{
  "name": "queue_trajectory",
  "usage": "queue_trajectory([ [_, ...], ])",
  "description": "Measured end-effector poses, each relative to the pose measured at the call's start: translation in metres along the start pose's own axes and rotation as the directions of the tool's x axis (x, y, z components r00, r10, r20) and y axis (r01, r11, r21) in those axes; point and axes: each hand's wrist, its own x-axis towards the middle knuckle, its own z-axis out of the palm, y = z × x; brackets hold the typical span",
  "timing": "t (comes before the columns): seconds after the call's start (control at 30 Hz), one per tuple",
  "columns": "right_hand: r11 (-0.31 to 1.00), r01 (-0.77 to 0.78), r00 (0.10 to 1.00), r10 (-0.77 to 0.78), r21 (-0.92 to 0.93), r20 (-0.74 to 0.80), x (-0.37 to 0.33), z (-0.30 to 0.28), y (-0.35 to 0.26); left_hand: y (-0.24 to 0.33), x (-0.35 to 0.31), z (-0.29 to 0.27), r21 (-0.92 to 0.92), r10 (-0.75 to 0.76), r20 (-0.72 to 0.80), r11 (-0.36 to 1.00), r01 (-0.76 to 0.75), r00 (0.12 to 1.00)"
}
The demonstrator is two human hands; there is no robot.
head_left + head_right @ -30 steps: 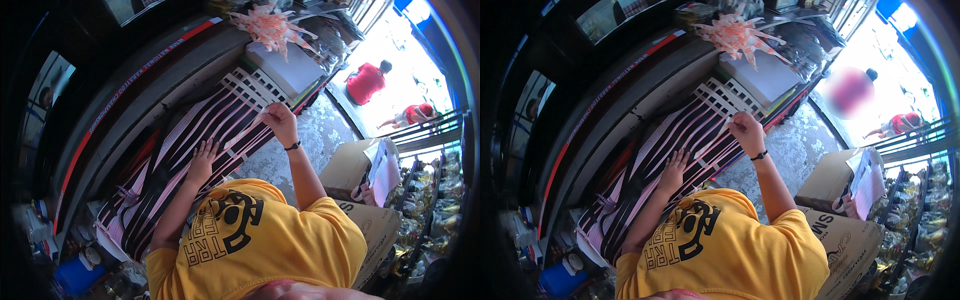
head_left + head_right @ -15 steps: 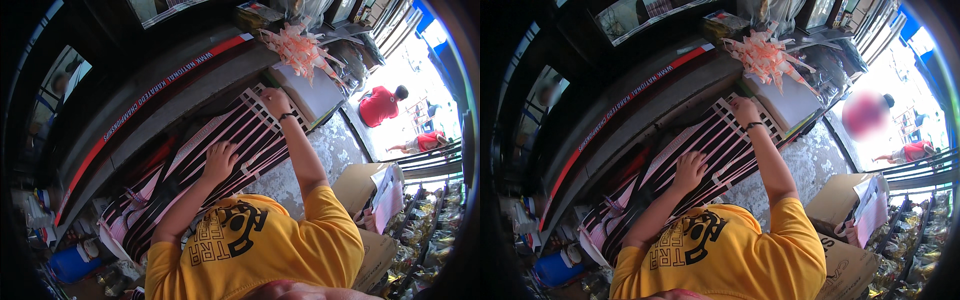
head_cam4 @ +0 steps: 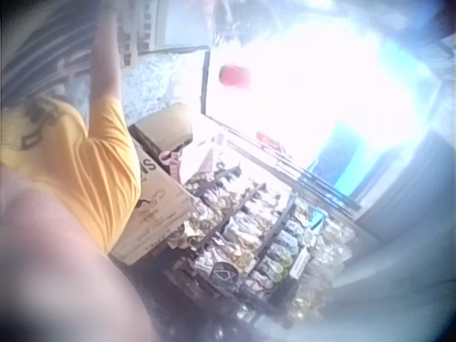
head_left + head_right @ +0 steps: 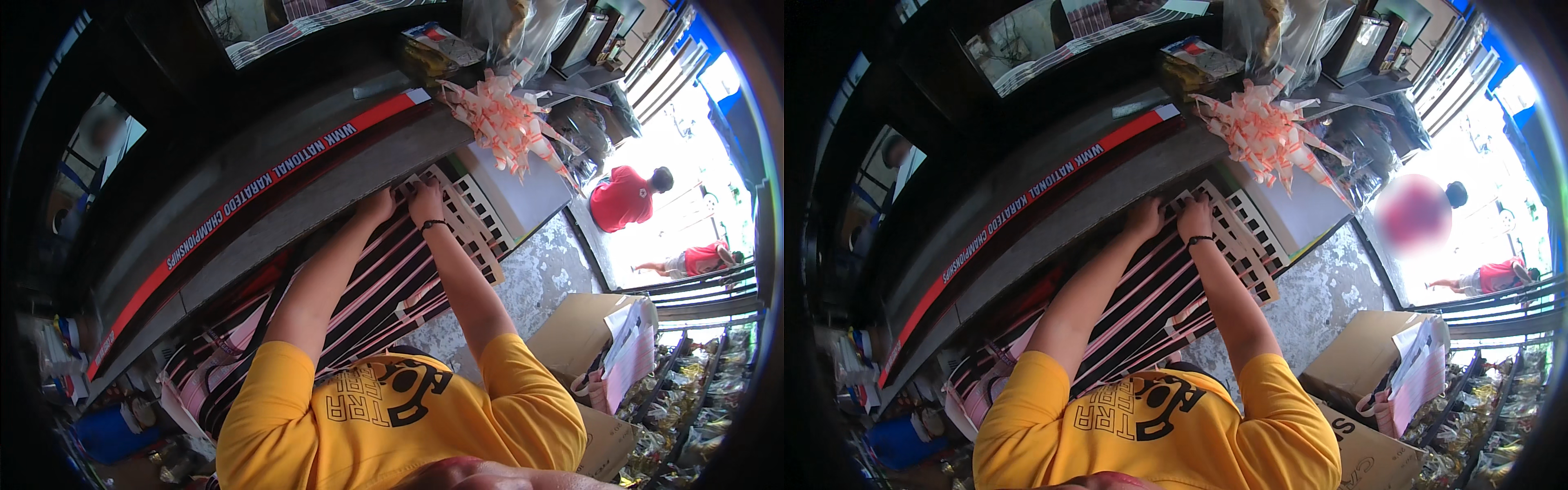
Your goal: The person assembles a decorative banner by threading pink and black ribbons through a white plastic grid frame. They repeatedly pull ribbon ends through slots, adjust alignment, and secure the ribbons to the frame. The person also handles a red banner strip and places it on the frame.
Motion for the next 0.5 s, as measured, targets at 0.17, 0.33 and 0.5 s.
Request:
queue_trajectory([
  [0.17,0.997,-0.03,0.999,0.033,0.077,-0.036,0.0,-0.003,-0.006,-0.032,0.029,0.042,-0.237,-0.019,-0.083,0.972,-0.001,0.996],
  [0.33,0.962,-0.174,0.984,0.179,0.208,-0.004,0.003,-0.01,-0.012,-0.047,0.051,0.051,-0.229,0.161,-0.177,0.953,-0.2,0.971],
  [0.5,0.978,-0.135,0.987,0.147,0.16,-0.064,0.004,-0.013,-0.01,-0.037,0.057,0.038,-0.194,0.2,-0.123,0.956,-0.221,0.972],
])
